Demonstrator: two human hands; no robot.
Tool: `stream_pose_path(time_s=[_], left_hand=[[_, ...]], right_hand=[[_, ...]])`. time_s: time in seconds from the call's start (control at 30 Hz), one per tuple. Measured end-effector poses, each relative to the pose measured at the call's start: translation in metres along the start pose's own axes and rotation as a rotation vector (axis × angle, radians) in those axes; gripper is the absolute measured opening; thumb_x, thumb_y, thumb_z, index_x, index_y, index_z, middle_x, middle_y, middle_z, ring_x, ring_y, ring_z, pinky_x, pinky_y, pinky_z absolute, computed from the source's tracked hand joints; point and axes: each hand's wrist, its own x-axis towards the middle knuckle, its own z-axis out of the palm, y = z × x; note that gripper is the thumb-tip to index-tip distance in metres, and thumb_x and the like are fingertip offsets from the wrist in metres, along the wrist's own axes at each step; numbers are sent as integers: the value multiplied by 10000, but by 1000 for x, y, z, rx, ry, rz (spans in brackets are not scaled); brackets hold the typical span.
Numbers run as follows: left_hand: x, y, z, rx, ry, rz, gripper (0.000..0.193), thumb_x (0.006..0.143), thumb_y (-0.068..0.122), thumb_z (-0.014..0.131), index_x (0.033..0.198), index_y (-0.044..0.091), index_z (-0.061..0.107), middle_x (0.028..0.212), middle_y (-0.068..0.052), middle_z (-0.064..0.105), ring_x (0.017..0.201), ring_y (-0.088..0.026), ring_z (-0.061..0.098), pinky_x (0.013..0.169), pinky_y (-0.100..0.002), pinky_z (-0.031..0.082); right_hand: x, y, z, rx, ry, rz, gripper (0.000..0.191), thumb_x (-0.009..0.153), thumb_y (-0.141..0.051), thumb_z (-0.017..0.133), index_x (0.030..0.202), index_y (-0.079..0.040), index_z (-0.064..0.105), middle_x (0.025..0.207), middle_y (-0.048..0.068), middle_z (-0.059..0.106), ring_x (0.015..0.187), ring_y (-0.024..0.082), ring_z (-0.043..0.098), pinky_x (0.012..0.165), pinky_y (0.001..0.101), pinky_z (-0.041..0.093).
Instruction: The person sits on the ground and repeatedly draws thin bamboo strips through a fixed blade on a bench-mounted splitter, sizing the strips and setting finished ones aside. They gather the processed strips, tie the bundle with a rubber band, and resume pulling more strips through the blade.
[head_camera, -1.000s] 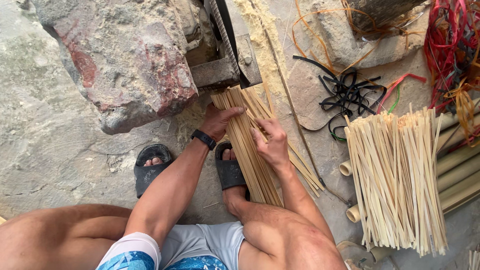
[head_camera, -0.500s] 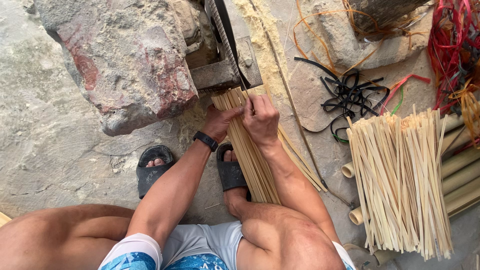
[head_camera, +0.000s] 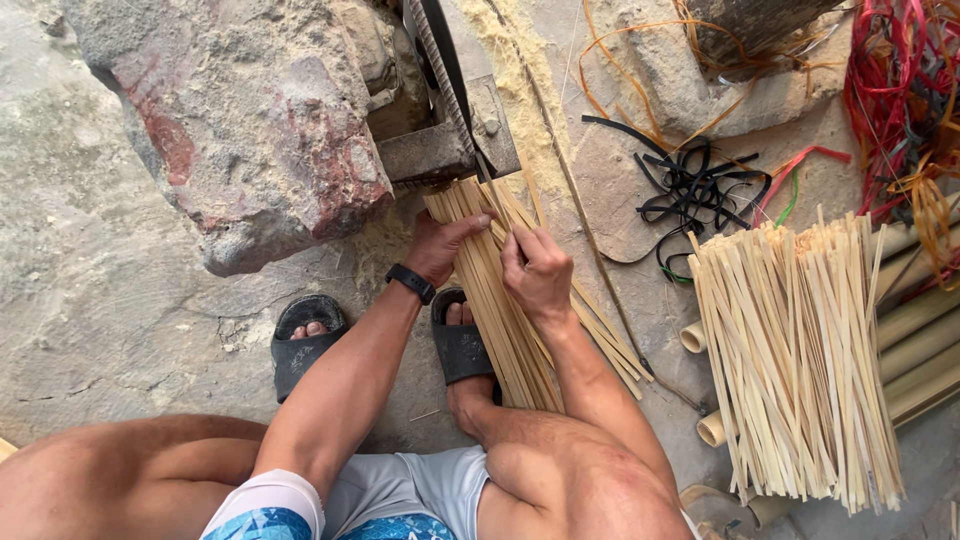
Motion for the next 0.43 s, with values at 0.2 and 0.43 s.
stream_pose_path(time_s=[0.2, 0.43], left_hand=[[0, -5, -5, -74, 7, 48, 333, 821, 96, 819, 1113, -24, 711, 1049, -143, 760, 897, -200, 760, 761, -337, 660], [4, -7, -6, -107, -3, 8, 353, 830, 96, 843, 1130, 5, 681, 1011, -135, 745, 861, -215, 753, 740, -361, 677]], right_hand=[[39, -7, 26, -71, 66, -111, 99, 991, -29, 665, 1019, 37, 734, 814, 138, 697, 594, 194, 664, 475, 285, 550], [-14, 10, -2, -163, 71, -124, 206, 961, -133, 678, 1139, -34, 712, 961, 142, 715, 862, 271, 702, 727, 396, 599]])
